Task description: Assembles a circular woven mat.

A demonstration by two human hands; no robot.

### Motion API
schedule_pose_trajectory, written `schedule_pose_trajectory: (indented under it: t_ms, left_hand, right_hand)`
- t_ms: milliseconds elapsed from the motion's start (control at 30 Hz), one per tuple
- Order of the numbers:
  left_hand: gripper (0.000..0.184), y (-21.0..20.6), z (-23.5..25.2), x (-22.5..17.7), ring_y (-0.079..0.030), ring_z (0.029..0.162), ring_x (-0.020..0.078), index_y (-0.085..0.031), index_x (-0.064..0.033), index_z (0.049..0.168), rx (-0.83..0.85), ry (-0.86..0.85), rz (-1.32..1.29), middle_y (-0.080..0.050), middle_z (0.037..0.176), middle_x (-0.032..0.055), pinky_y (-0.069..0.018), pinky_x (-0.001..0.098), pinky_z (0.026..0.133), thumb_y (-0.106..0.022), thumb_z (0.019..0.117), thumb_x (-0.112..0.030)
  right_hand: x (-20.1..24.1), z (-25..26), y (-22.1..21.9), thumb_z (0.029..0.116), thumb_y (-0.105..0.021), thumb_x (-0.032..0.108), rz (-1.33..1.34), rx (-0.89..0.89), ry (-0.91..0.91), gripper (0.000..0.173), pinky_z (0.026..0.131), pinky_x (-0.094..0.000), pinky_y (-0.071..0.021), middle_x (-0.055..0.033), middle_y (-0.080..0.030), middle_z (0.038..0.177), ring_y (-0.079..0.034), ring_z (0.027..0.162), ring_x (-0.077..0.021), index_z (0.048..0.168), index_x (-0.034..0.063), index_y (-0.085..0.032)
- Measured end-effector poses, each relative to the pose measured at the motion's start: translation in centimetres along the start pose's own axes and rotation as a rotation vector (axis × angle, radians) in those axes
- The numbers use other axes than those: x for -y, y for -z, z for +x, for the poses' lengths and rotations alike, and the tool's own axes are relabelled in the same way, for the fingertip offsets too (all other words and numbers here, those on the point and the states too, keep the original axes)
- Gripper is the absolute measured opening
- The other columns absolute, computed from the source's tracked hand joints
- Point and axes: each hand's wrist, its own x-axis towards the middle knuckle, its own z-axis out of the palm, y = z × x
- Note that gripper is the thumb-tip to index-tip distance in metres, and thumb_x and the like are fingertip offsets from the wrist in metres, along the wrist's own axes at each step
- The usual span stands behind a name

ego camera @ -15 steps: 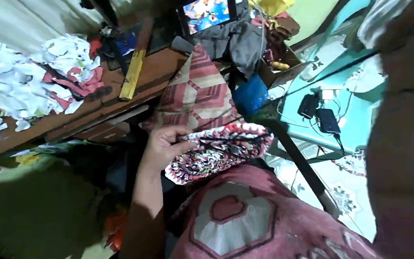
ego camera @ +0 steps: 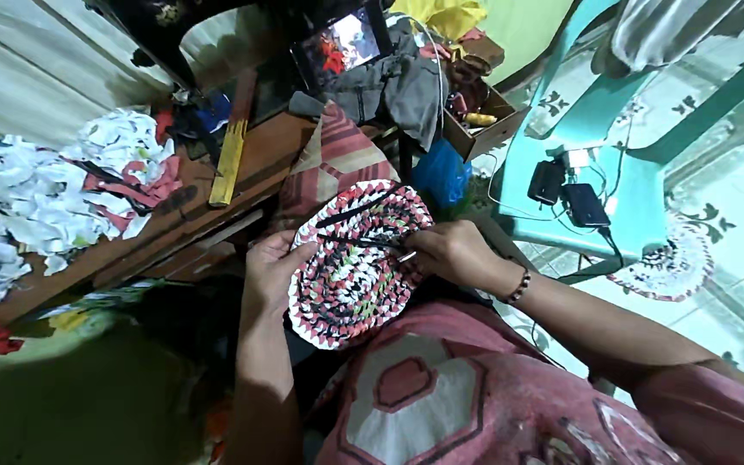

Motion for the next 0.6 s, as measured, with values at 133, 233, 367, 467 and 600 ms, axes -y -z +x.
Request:
schedule_pose_trajectory:
  t_ms: [133, 233, 367, 467, 600]
  left_hand:
    - [0.019, 0.4, 0.2, 0.5, -0.070, 0.073, 0.0064, -0.073, -0.0036, 0.098, 0.069, -0.050, -0.011, -0.075, 0.083, 0.0010, -0.0611, 0.0246, 0.068, -0.074, 0.0825, 0.007]
    - [0.022, 0.4, -0.2, 0.0, -0.070, 0.073, 0.0042, -0.074, -0.0059, 0.096, 0.170, -0.111, 0.050, -0.075, 0.084, -0.0018, -0.0609, 0.0228, 0.069, -0.077, 0.0790, 0.007]
    - [0.020, 0.2, 0.0, -0.5, -0.071, 0.075, 0.0041, -0.076, -0.0052, 0.096, 0.426, -0.238, 0.102, -0.076, 0.088, -0.0017, -0.0619, 0.0226, 0.071, -0.080, 0.0778, 0.002]
    - [0.014, -0.6, -0.4, -0.7, -0.070, 0.078, 0.0024, -0.076, -0.0027, 0.094, 0.486, -0.331, 0.163, -0.075, 0.090, -0.0009, -0.0611, 0.0211, 0.072, -0.080, 0.0800, -0.002]
    - [0.004, -1.8, -1.6, -1.6, -0.070, 0.088, 0.0035, -0.076, -0.0031, 0.088, 0.508, -0.449, 0.223, -0.074, 0.095, 0.0003, -0.0610, 0.0220, 0.078, -0.074, 0.0849, -0.004]
  right_hand:
    - [-2.2, 1.2, 3.4, 0.0893, -0.068, 0.009, -0.113, -0.088, -0.010, 0.008, 0.053, -0.0531, -0.0537, -0.0123, -0.067, 0.072, -0.068, 0.063, -0.0320, 0.094, 0.0038, -0.071]
    - [-3.6, 3.5, 7.9, 0.0921, -0.065, 0.007, -0.194, -0.256, 0.032, 0.013, 0.057, -0.0539, -0.0537, -0.0187, -0.070, 0.078, -0.069, 0.067, -0.0353, 0.099, -0.0010, -0.071]
    - [-4.0, 6.6, 14.1, 0.0916, -0.072, 0.021, 0.271, -0.085, 0.104, 0.034, 0.054, -0.0185, -0.0439, 0.0019, -0.064, 0.083, -0.050, 0.062, -0.0012, 0.121, 0.0049, -0.068]
    - [-4.1, 7.8, 15.3, 0.0923, -0.073, 0.032, 0.608, 0.041, 0.079, 0.037, 0.060, -0.0143, -0.0524, 0.0132, -0.068, 0.092, -0.059, 0.069, 0.0055, 0.124, 0.0134, -0.068]
    - [-2.1, 8.7, 10.1, 0.0944, -0.067, 0.012, 0.630, 0.284, 0.034, 0.025, 0.066, -0.0190, -0.0564, 0.0027, -0.075, 0.094, -0.064, 0.073, 0.0012, 0.118, 0.0066, -0.074]
